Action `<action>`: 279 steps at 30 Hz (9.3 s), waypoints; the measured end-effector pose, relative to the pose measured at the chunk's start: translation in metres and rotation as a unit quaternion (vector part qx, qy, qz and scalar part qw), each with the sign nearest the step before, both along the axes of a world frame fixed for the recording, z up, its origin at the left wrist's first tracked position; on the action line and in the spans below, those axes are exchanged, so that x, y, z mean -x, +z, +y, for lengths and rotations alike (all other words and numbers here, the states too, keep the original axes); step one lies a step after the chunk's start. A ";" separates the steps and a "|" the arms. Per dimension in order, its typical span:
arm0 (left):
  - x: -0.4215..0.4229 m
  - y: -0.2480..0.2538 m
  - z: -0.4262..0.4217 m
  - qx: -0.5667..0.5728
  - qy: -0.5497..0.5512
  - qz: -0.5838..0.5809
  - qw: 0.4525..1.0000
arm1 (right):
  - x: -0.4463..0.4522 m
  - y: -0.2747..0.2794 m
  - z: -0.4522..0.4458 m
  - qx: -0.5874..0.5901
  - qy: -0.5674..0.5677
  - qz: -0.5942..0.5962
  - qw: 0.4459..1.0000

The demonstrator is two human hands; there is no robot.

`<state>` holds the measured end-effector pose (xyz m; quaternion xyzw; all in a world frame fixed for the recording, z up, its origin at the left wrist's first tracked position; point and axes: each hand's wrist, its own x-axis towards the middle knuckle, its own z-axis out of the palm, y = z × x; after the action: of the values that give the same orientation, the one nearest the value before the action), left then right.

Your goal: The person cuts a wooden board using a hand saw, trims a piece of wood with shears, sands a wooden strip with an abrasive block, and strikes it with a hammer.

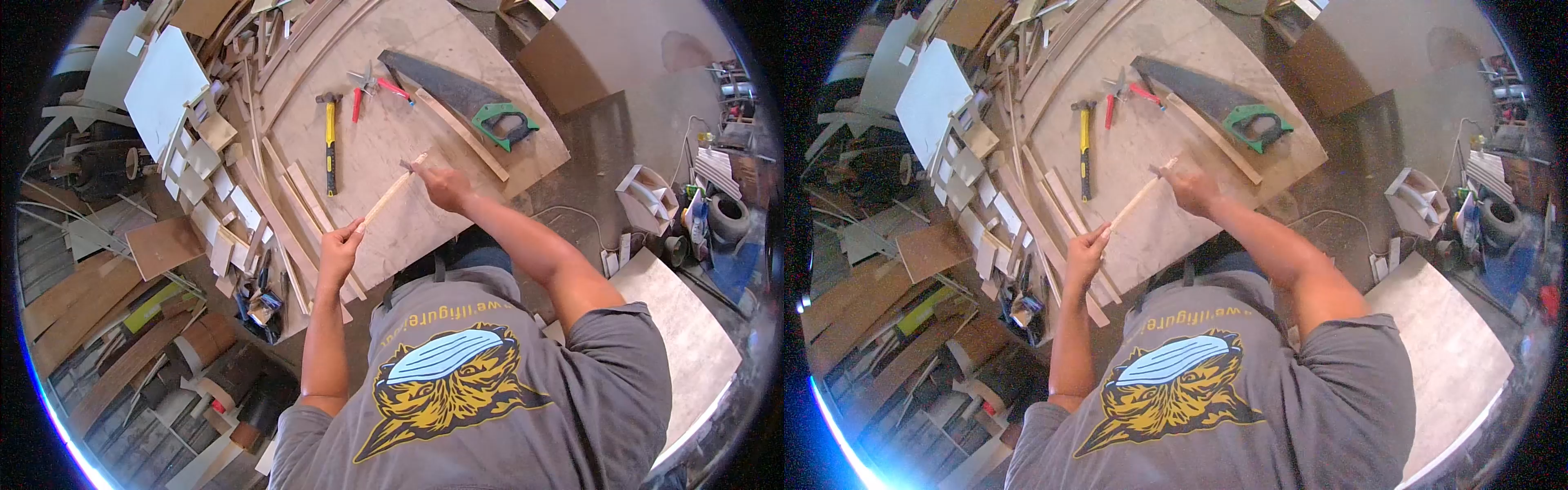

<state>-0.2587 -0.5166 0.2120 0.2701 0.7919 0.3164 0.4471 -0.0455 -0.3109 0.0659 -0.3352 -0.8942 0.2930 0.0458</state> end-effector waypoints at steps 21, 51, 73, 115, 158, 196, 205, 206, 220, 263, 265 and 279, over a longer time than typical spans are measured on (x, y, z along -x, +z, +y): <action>-0.004 -0.004 -0.004 -0.059 -0.091 0.123 0.986 | -0.001 -0.016 -0.002 -0.074 0.076 0.039 0.994; -0.010 0.015 0.003 0.002 -0.087 0.090 0.992 | -0.001 -0.008 -0.038 -0.025 -0.045 0.078 0.996; -0.028 0.014 -0.004 -0.037 -0.117 0.141 0.982 | 0.005 -0.003 -0.046 -0.037 -0.100 -0.031 0.994; -0.031 -0.024 -0.019 -0.032 0.138 -0.085 0.986 | 0.005 0.072 -0.123 -0.075 0.068 0.155 0.983; -0.015 -0.027 -0.028 0.025 0.213 -0.180 0.960 | -0.015 0.008 -0.008 -0.028 -0.054 -0.021 0.998; -0.011 -0.045 0.031 -0.283 0.276 -0.038 0.918 | 0.004 0.035 -0.022 0.025 -0.169 0.121 0.978; -0.036 -0.041 0.027 -0.298 0.306 0.017 0.904 | 0.054 -0.022 -0.033 -0.008 -0.123 -0.003 0.992; -0.036 -0.043 0.029 -0.294 0.327 0.013 0.898 | 0.058 -0.033 -0.029 0.007 -0.148 0.005 0.989; -0.032 -0.053 0.035 -0.254 0.426 -0.016 0.869 | 0.047 0.006 -0.030 0.000 0.009 0.036 0.999; 0.011 -0.147 -0.030 -0.118 0.612 -0.247 0.742 | 0.006 -0.024 -0.039 -0.040 -0.087 0.023 0.995; 0.004 -0.146 -0.029 -0.127 0.608 -0.256 0.741 | 0.006 -0.013 -0.033 -0.015 -0.085 0.038 0.996; -0.026 -0.091 0.011 -0.292 0.408 -0.112 0.858 | 0.023 -0.033 -0.023 -0.018 -0.054 0.088 0.995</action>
<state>-0.2330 -0.5053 0.1214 0.0033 0.6474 0.7150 0.2639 -0.0684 -0.3340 0.0326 -0.3553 -0.8723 0.3025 0.1458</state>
